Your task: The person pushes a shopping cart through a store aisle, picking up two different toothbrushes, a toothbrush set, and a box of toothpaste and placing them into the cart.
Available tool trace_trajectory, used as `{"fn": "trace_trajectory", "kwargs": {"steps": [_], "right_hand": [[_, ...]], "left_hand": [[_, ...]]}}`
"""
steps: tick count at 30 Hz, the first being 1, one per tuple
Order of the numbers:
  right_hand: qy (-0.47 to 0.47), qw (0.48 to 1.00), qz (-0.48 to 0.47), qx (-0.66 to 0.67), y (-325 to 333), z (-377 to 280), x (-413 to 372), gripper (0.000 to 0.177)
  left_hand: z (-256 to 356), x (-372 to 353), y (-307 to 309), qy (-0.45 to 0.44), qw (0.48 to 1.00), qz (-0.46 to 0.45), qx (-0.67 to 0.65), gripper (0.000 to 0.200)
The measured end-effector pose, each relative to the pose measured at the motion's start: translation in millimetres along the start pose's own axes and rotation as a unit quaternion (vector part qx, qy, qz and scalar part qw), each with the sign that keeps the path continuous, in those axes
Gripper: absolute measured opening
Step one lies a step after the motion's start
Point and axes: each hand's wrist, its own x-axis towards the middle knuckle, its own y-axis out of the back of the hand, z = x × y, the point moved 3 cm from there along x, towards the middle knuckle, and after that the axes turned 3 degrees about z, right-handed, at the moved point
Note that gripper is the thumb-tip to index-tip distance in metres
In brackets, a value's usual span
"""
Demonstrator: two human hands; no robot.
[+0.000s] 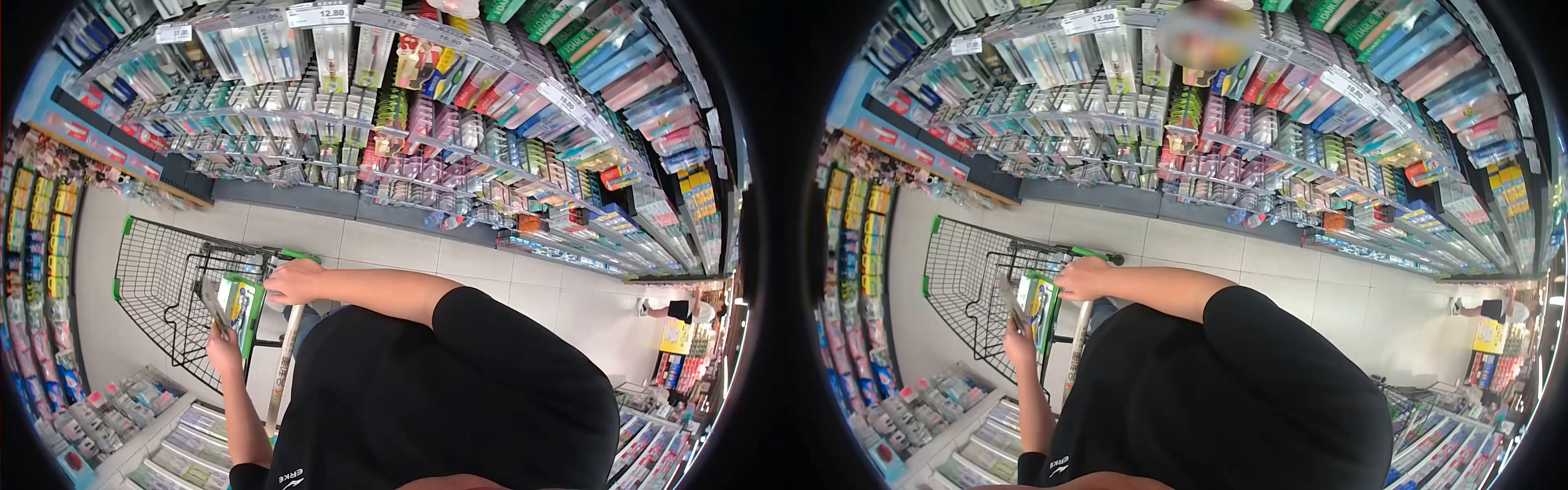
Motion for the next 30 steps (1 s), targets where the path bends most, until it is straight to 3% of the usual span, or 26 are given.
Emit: {"fn": "trace_trajectory", "kwargs": {"steps": [1, 3, 5, 7, 10, 14, 15, 17, 18, 20, 21, 23, 24, 25, 27, 30], "right_hand": [[0.062, 0.993, 0.075, 0.065, 5.0, -2.4, -1.3, 0.034], [0.035, 0.994, 0.04, 0.1, 9.1, -6.3, -1.8, 0.043], [0.07, 0.973, 0.203, 0.083, 40.1, -27.3, -16.9, 0.062], [0.056, 0.974, 0.203, 0.079, 69.6, -46.9, -33.2, 0.068], [0.014, 0.976, 0.202, 0.084, 86.9, -55.5, -58.8, 0.072], [-0.064, 0.964, 0.23, 0.117, 86.7, -41.3, -85.9, 0.063], [-0.06, 0.964, 0.23, 0.117, 91.1, -38.8, -93.5, 0.063], [-0.167, 0.907, 0.165, 0.35, 92.2, -26.7, -107.5, 0.054], [-0.162, 0.908, 0.163, 0.35, 88.2, -21.6, -113.6, 0.054], [-0.157, 0.767, 0.227, 0.579, 71.9, -6.8, -128.5, 0.049], [-0.158, 0.765, 0.232, 0.58, 74.3, -5.5, -135.8, 0.049], [-0.137, 0.684, 0.257, 0.669, 89.0, -7.0, -156.6, 0.052], [-0.107, 0.644, 0.259, 0.711, 110.1, -20.5, -164.8, 0.062], [-0.118, 0.64, 0.279, 0.706, 119.9, -28.9, -175.5, 0.062], [-0.066, 0.586, 0.275, 0.759, 139.5, -44.1, -191.1, 0.07], [-0.043, 0.573, 0.313, 0.756, 150.9, -60.0, -200.4, 0.071]], "left_hand": [[11.3, 0.0, 7.5, 0.006, 0.999, 0.015, -0.047, 0.035], [34.7, -3.0, 14.0, -0.014, 0.977, 0.071, -0.201, 0.03], [76.0, -10.9, 25.6, 0.024, 0.911, 0.043, -0.41, 0.029], [119.4, -13.0, 35.5, 0.069, 0.824, -0.009, -0.562, 0.027], [169.0, -15.8, 46.0, 0.099, 0.771, -0.07, -0.625, 0.015], [197.7, -8.6, 49.3, -0.018, 0.818, -0.145, -0.556, 0.017], [207.0, -11.0, 53.8, -0.017, 0.815, -0.126, -0.566, 0.02], [196.9, -4.8, 46.2, -0.043, 0.845, -0.112, -0.521, 0.034], [188.1, -1.3, 41.1, -0.043, 0.846, -0.106, -0.52, 0.034], [164.4, 1.6, 32.4, -0.156, 0.946, 0.013, -0.283, 0.041], [146.7, -1.0, 19.6, -0.16, 0.946, 0.009, -0.282, 0.041], [105.4, -11.9, -14.4, -0.155, 0.98, 0.088, -0.091, 0.048], [80.0, -15.2, -41.2, -0.136, 0.983, 0.057, -0.105, 0.048], [55.3, -19.1, -59.8, -0.117, 0.986, 0.022, -0.118, 0.049], [31.2, -21.1, -79.2, -0.022, 0.978, -0.199, -0.063, 0.051], [45.5, -24.0, -67.0, -0.041, 0.983, -0.168, -0.054, 0.047]]}}
